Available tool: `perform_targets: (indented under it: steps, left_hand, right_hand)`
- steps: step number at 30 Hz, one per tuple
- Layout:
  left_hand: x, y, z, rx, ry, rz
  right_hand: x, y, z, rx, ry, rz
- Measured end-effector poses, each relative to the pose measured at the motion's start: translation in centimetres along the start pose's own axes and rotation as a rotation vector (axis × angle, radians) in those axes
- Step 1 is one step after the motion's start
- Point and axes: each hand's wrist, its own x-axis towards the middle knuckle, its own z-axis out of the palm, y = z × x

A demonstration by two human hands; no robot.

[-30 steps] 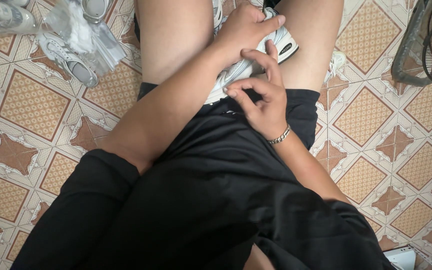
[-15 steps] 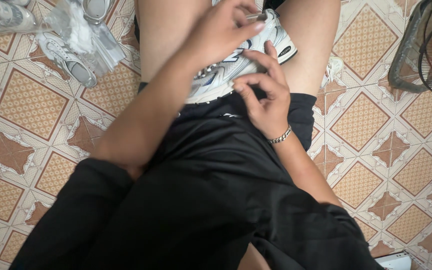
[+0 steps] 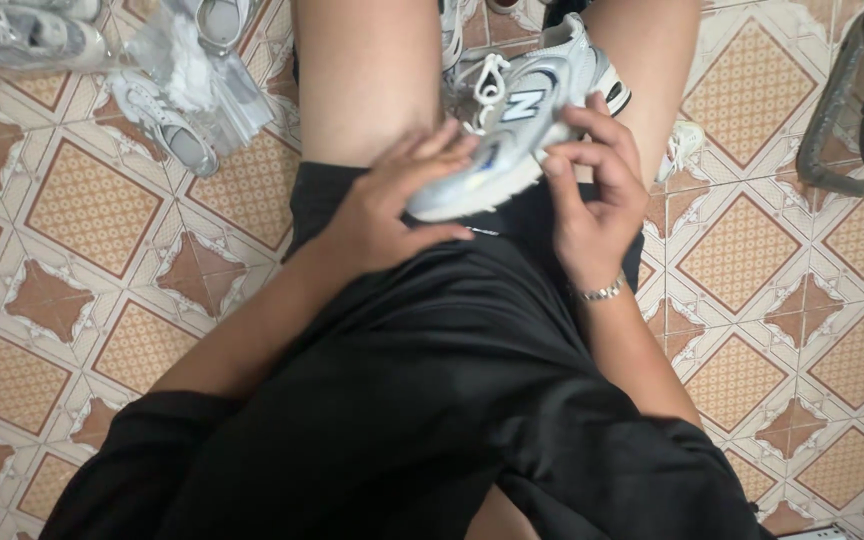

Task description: Inspecting, cleaning, and organizing various pairs of shoes and insoles on the floor.

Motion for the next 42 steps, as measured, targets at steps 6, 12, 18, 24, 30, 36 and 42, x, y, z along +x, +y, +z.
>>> perform_targets:
  steps: [6, 12, 18, 24, 30, 36, 42]
  left_hand:
    - [3.6, 5.2, 1.3, -0.036, -0.009, 0.120]
    - [4.1, 6.7, 3.1, -0.047, 0.006, 0.163]
    - [4.9, 7.8, 3.4, -0.232, -0.016, 0.067]
    - [5.4, 8.4, 3.2, -0.192, -0.034, 0.067]
    - [5.8, 8.4, 3.2, -0.291, 0.009, 0.020]
    - [5.9, 8.3, 3.3, -0.286, 0.001, 0.059]
    - [5.9, 8.7, 4.1, -0.278, 0.044, 0.089]
  right_hand:
    - [-2.1, -4.0, -2.4, 0.177, 0.043, 0.103]
    - [-2.2, -8.3, -2.6, 0.072, 0.080, 0.002]
    - [-2.3, -7.5, -3.3, -0.085, -0.024, -0.152]
    - [-1.6, -9.2, -3.1, -0.007, 0.088, -0.020]
    - [-2.0, -7.6, -3.5, -0.043, 0.099, -0.075]
    - [-1.7, -8.8, -3.3, -0.114, 0.056, -0.170]
    - [-2.2, -7.9, -4.1, 0.049, 0.214, 0.016]
